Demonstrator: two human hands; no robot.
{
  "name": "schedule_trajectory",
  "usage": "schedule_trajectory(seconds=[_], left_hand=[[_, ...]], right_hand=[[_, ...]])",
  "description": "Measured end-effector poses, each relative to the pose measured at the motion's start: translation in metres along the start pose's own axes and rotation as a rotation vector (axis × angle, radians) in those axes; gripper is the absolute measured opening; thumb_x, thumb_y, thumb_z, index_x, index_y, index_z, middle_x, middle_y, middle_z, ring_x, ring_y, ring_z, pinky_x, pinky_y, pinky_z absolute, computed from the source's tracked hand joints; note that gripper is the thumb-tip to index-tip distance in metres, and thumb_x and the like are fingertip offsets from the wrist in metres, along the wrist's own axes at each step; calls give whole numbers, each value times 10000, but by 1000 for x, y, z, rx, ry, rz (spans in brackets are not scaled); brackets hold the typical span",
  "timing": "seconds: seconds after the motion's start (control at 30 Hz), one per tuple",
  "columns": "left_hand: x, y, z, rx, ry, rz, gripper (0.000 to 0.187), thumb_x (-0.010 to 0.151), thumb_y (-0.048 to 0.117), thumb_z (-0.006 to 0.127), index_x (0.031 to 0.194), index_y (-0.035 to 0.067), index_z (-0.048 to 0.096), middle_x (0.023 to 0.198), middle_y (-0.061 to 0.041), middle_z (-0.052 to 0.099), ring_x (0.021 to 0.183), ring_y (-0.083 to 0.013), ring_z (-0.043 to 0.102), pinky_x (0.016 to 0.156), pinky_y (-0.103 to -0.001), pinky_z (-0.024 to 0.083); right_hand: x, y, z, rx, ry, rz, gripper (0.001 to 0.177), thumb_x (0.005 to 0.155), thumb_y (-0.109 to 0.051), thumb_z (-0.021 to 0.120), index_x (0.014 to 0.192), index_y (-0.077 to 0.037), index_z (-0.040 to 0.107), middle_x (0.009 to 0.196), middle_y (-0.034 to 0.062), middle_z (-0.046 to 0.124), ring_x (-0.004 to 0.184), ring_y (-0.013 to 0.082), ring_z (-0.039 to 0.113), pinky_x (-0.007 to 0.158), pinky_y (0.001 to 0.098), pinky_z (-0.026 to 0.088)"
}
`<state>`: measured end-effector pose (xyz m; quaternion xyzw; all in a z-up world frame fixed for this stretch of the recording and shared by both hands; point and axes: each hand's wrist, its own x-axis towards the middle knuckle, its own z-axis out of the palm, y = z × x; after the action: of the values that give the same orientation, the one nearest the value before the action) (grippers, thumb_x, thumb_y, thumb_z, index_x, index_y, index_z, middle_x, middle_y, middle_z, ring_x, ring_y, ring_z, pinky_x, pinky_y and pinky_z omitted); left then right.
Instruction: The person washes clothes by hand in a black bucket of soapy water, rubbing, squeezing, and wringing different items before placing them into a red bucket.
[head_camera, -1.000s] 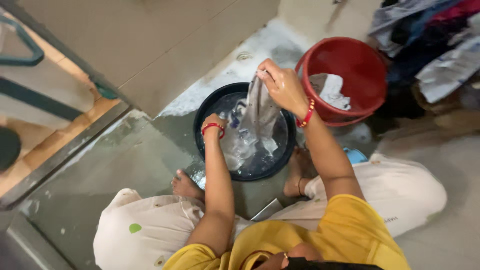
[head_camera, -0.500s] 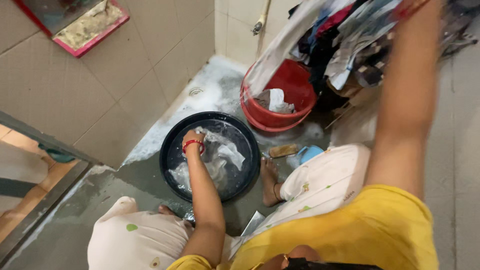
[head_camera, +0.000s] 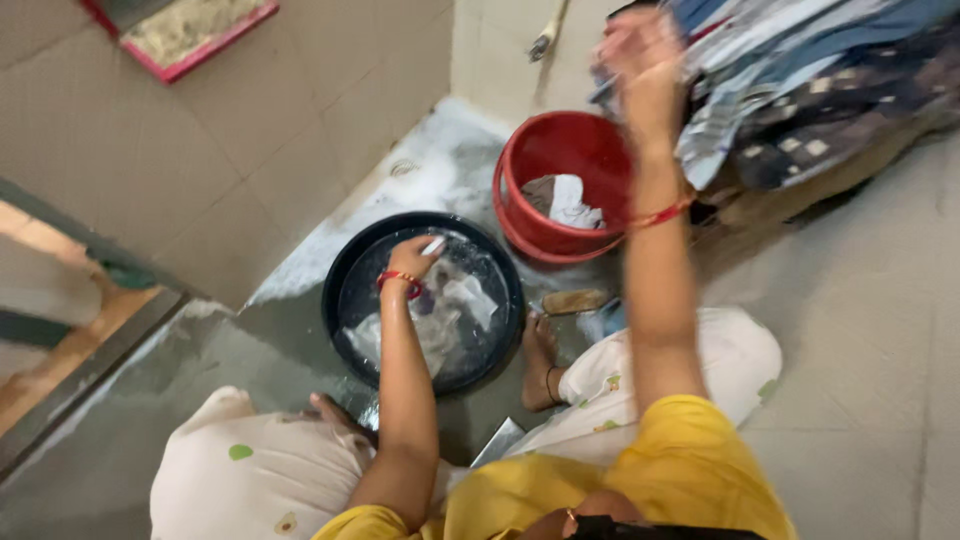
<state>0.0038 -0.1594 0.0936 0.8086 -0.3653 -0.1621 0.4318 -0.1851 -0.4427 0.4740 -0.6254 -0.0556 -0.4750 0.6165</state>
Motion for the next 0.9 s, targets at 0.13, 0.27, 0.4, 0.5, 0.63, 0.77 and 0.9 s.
schedule_trajectory(seconds=[0.13, 0.27, 0.4, 0.5, 0.63, 0.77, 0.9], left_hand=[[-13, 24, -10, -201, -42, 139, 394, 813, 244, 778, 1192, 148, 732, 1119, -108, 771, 1015, -250, 735, 904, -358, 546], [-35, 29, -41, -186, 31, 60, 391, 783, 223, 802, 1159, 126, 753, 1057, -102, 769, 957, -225, 735, 854, -338, 555], [-51, -6, -65, 87, 51, -249, 283, 747, 233, 863, 996, 113, 800, 983, -95, 766, 902, -224, 714, 808, -339, 541], [-61, -57, -67, -94, -6, -338, 256, 753, 266, 882, 937, 111, 793, 911, -103, 786, 842, -214, 750, 777, -329, 557], [-61, -121, -28, -218, 266, -432, 207, 762, 191, 810, 966, 155, 799, 942, -94, 798, 876, -220, 759, 802, -331, 572], [-66, -132, 36, -189, 584, -663, 279, 743, 155, 810, 1019, 179, 778, 983, -118, 772, 893, -255, 742, 808, -366, 567], [-79, -129, 62, -117, 555, -624, 313, 762, 171, 862, 1050, 136, 747, 924, -137, 765, 805, -268, 726, 728, -380, 560]], right_hand=[[-127, 130, 70, -181, -682, 280, 547, 813, -50, 685, 1349, -16, 579, 1329, 75, 638, 1303, 189, 568, 1133, 355, 434], [-198, 200, 92, -178, -931, 474, 433, 836, -140, 703, 1257, -53, 651, 1165, 22, 693, 1090, 123, 614, 964, 305, 496], [-238, 246, 80, -298, -744, 728, 141, 925, -113, 720, 1037, -30, 735, 856, -26, 623, 801, 74, 531, 732, 257, 453], [-269, 282, 76, -262, -794, 788, 101, 901, -90, 698, 991, -47, 711, 805, -61, 617, 758, 47, 542, 687, 235, 462], [-338, 341, 106, -587, -606, 704, 96, 907, -109, 665, 983, -60, 696, 854, 71, 684, 798, 214, 625, 711, 356, 483], [-398, 372, 136, -1032, -698, 276, 184, 877, -150, 602, 1030, -70, 666, 1007, 194, 686, 963, 387, 654, 829, 505, 502], [-411, 388, 144, -1218, -743, 396, 199, 900, -172, 568, 1041, -83, 676, 1010, 190, 695, 947, 386, 666, 819, 511, 509]])
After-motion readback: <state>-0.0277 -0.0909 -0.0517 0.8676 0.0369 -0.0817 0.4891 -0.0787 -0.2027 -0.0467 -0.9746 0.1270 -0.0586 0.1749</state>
